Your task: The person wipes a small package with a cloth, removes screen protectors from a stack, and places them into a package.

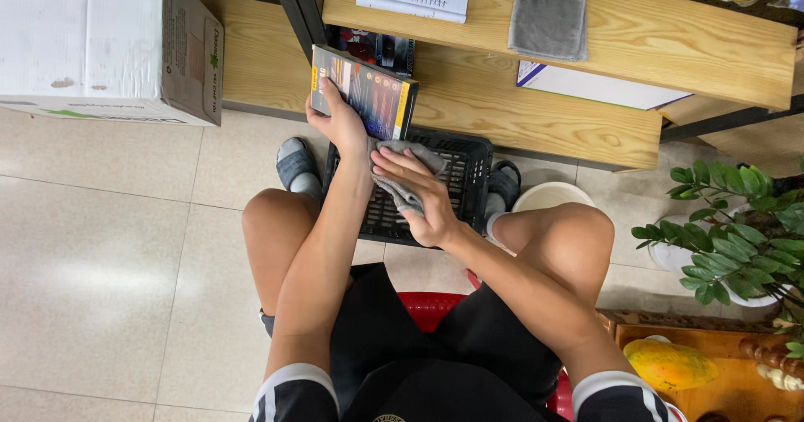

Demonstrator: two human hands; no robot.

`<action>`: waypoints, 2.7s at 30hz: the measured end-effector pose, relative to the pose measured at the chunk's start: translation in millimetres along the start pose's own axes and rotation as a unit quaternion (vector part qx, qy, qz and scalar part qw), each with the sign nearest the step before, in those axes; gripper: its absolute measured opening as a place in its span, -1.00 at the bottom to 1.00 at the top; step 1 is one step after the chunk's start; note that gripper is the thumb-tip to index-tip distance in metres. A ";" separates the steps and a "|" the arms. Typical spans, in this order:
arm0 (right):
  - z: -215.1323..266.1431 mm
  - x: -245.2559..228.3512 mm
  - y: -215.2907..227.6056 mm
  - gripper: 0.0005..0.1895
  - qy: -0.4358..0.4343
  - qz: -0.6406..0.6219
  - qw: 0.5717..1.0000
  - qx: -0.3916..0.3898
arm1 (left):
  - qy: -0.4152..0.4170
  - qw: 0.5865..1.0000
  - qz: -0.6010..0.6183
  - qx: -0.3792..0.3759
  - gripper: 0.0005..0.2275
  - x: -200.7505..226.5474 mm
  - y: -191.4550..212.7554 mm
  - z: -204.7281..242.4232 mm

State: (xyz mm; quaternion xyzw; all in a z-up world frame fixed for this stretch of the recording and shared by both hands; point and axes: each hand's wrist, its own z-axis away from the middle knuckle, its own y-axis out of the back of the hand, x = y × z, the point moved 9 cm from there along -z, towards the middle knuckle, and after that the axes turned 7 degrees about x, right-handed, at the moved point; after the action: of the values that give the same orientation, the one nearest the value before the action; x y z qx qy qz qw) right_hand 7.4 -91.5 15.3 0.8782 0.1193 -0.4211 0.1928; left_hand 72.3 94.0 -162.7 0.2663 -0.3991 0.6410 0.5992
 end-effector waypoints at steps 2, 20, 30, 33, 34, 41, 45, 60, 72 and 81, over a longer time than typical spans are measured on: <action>0.0 7.4 5.5 -0.51 -0.031 -0.067 0.997 0.018 | 0.037 0.999 0.031 0.001 -0.28 35.2 -3.2 38.4; -14.4 52.8 98.8 -0.52 -0.028 0.082 0.971 0.221 | -0.467 0.724 -0.198 -0.467 -0.74 87.4 -49.8 161.0; -43.1 19.4 78.2 -0.42 0.042 0.208 0.969 0.126 | -0.490 0.714 -0.142 -0.480 -0.89 101.6 -39.5 182.5; -46.7 21.6 81.1 -0.48 0.050 0.263 0.956 0.119 | -0.467 0.733 -0.138 -0.475 -0.80 70.0 -39.2 160.2; -45.1 22.1 82.8 -0.48 0.049 0.262 0.956 0.119 | -0.467 0.733 -0.138 -0.475 -0.80 74.7 -37.3 165.6; -47.9 47.7 130.1 -0.56 -0.100 0.320 0.925 0.178 | -0.414 0.758 -0.084 -0.498 -0.75 102.8 -36.7 183.2; 12.8 149.7 165.9 -0.45 -0.332 0.158 0.885 0.285 | -0.382 0.790 -0.086 -0.473 -0.76 103.4 -40.5 164.0; -43.0 67.4 164.8 -0.88 -0.219 0.074 0.931 0.283 | -0.353 0.853 -0.061 -0.379 -0.85 120.8 -36.7 138.3; 77.5 79.7 342.0 -0.49 -0.318 0.185 0.820 0.438 | -0.331 0.857 -0.040 -0.394 -0.88 121.1 -39.2 139.9; 177.0 65.6 416.9 -0.51 -0.463 0.335 0.800 0.182 | -0.349 0.841 -0.077 -0.406 -0.90 122.8 -33.6 157.7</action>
State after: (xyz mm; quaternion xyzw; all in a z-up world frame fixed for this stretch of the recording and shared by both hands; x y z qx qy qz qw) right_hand 80.2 -540.2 -38.0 0.5825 -0.3651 -0.7007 0.1909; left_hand 66.5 30.0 29.5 0.2353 -0.7841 0.2382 0.5226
